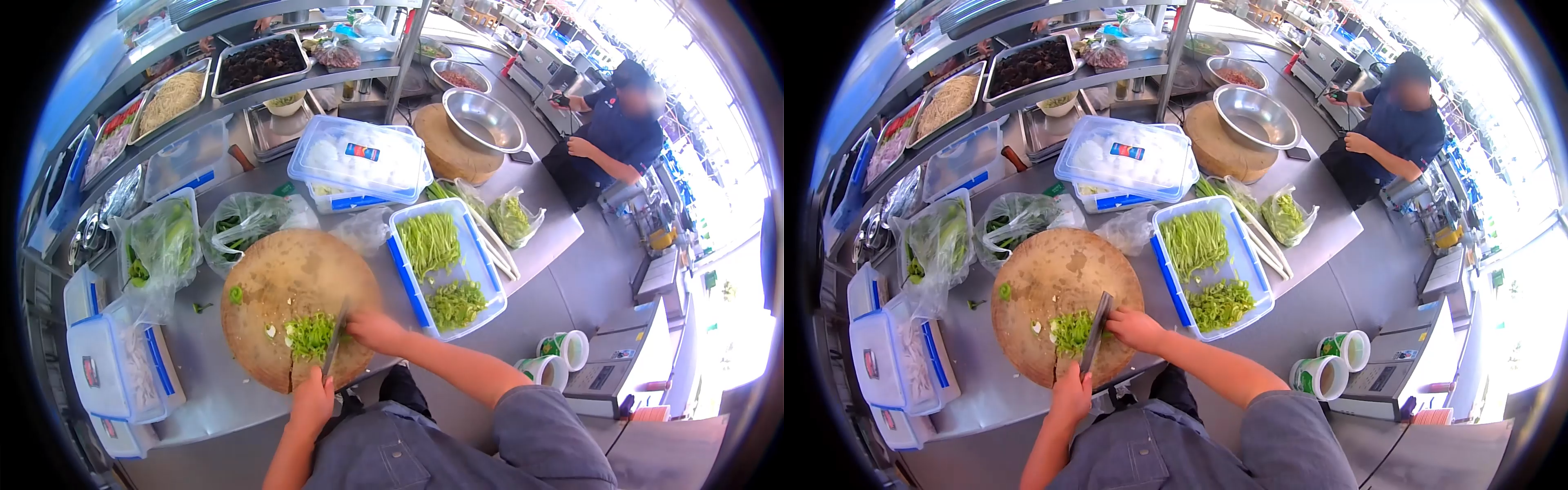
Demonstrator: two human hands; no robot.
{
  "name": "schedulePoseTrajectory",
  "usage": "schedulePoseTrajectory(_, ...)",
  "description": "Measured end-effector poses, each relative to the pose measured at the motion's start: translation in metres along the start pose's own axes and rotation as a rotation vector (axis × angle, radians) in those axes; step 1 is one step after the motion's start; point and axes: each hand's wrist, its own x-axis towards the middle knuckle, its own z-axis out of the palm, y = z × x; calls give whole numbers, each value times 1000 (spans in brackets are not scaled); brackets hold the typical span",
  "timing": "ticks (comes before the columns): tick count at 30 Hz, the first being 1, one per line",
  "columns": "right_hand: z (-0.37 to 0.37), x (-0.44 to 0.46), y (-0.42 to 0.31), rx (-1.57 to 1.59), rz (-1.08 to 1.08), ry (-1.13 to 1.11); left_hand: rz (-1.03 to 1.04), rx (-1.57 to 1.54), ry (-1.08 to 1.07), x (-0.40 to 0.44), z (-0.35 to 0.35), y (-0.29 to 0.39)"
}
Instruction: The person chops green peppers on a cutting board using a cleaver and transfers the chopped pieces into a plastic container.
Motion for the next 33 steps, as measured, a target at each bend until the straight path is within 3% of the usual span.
schedulePoseTrajectory(4,0,-3,0,18,6,2,30,-87,-11,-16,-23,5)
schedulePoseTrajectory(8,-3,-3,-7,13,85,-49,44,-38,-3,-10,4,-1)
schedulePoseTrajectory(11,-2,-2,-2,-25,41,-54,-14,4,-21,5,6,4)
schedulePoseTrajectory(16,1,-6,0,44,37,-13,58,-47,18,-17,-20,11)
schedulePoseTrajectory(24,-6,-4,-3,-28,45,-86,44,-20,32,2,9,-3)
schedulePoseTrajectory(29,-3,-9,-1,53,-11,57,64,-30,-17,-20,-23,14)
schedulePoseTrajectory(33,-4,-10,-1,32,-6,49,7,31,-43,-4,3,11)
